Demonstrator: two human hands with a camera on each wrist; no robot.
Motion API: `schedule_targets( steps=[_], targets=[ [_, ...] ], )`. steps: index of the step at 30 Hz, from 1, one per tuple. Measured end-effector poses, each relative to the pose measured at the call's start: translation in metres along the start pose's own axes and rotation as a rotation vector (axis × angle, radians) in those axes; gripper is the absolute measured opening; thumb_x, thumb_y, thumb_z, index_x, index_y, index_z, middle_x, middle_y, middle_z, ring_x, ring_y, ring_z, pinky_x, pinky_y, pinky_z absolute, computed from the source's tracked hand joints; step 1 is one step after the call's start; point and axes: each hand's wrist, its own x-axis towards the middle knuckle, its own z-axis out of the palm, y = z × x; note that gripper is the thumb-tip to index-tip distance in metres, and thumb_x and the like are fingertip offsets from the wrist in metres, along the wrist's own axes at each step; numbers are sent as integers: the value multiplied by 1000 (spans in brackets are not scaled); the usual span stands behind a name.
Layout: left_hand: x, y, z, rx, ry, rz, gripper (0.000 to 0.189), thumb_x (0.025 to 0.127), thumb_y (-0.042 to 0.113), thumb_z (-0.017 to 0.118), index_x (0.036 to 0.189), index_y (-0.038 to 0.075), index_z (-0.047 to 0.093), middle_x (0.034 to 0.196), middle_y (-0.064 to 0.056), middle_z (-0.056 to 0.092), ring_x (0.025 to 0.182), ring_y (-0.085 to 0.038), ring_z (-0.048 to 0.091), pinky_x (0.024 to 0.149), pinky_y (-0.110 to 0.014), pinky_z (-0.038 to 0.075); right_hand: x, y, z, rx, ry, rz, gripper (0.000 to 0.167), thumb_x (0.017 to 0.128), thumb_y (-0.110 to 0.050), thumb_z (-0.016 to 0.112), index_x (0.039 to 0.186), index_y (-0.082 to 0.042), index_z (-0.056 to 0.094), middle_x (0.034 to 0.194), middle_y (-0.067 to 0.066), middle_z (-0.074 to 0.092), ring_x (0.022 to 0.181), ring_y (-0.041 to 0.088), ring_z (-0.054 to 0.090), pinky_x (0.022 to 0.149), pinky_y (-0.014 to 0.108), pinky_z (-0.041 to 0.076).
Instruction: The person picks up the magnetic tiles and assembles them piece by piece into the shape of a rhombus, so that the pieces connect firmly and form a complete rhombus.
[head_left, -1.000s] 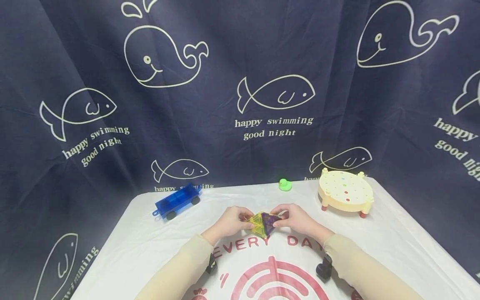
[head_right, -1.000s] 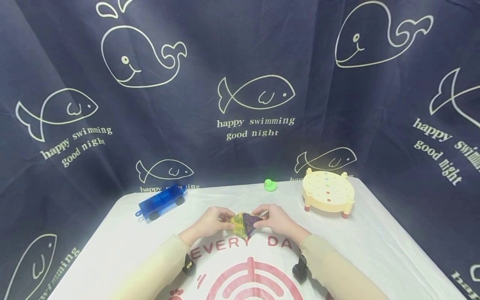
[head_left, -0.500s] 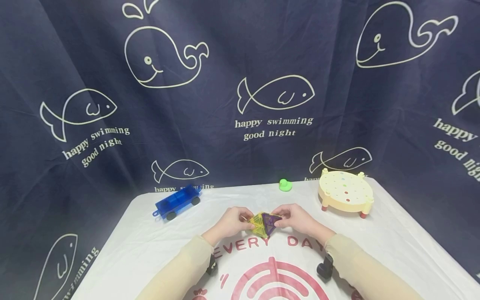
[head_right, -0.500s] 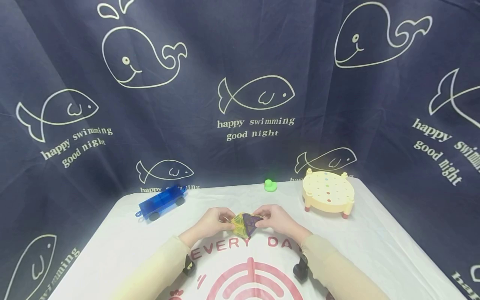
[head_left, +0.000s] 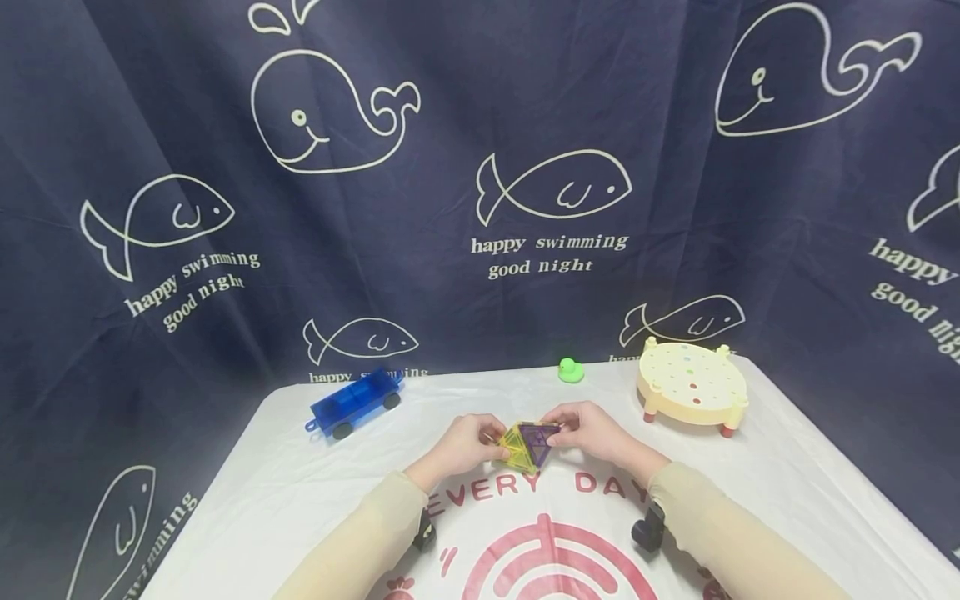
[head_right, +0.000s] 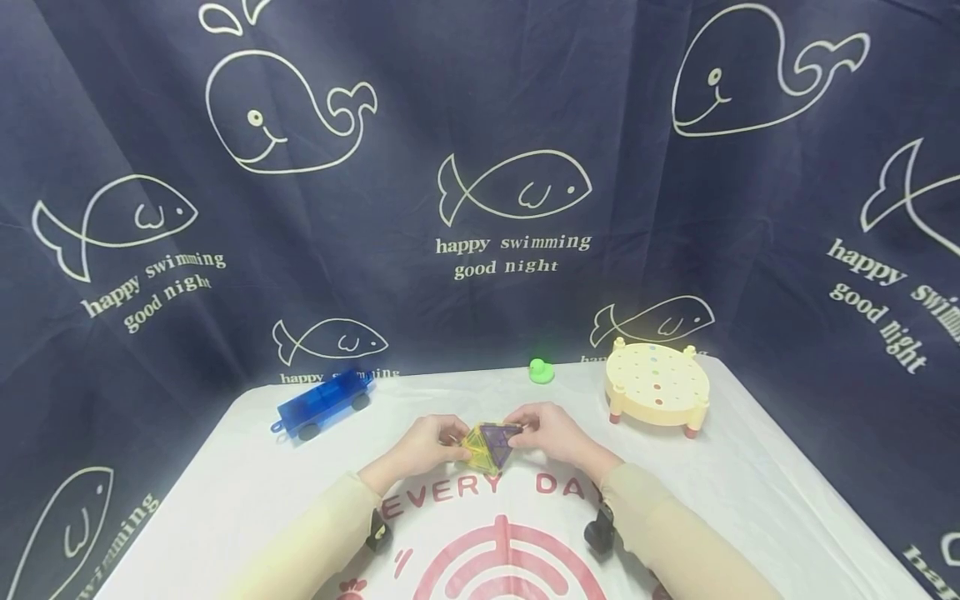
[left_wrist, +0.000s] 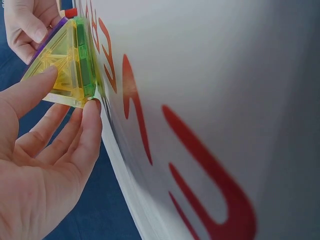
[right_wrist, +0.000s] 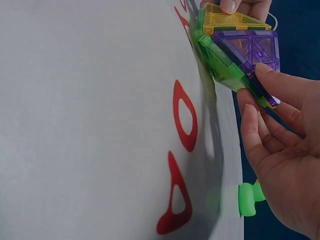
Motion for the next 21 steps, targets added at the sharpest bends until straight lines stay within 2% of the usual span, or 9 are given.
schedule_targets(
  steps=[11, 21],
  targets=[
    [2, 3, -1, 20, 4, 24, 26, 81, 12, 85, 102, 8, 71, 90, 3, 70, 80, -12, 67, 77, -27, 55, 4, -6, -3, 20, 20, -6, 31, 85, -10, 82, 113, 0, 73, 105, 12, 75, 87, 18, 66, 79, 31, 53],
    [1, 1, 3, 8, -9, 13, 26, 79, 11, 86, 99, 9, 70, 89, 4, 69, 80, -12, 67, 78, -28, 55, 1, -3, 0, 38, 8, -3, 28, 83, -5, 81, 110, 0, 73, 100, 10, 74, 82, 20, 64, 73, 27, 51]
  ],
)
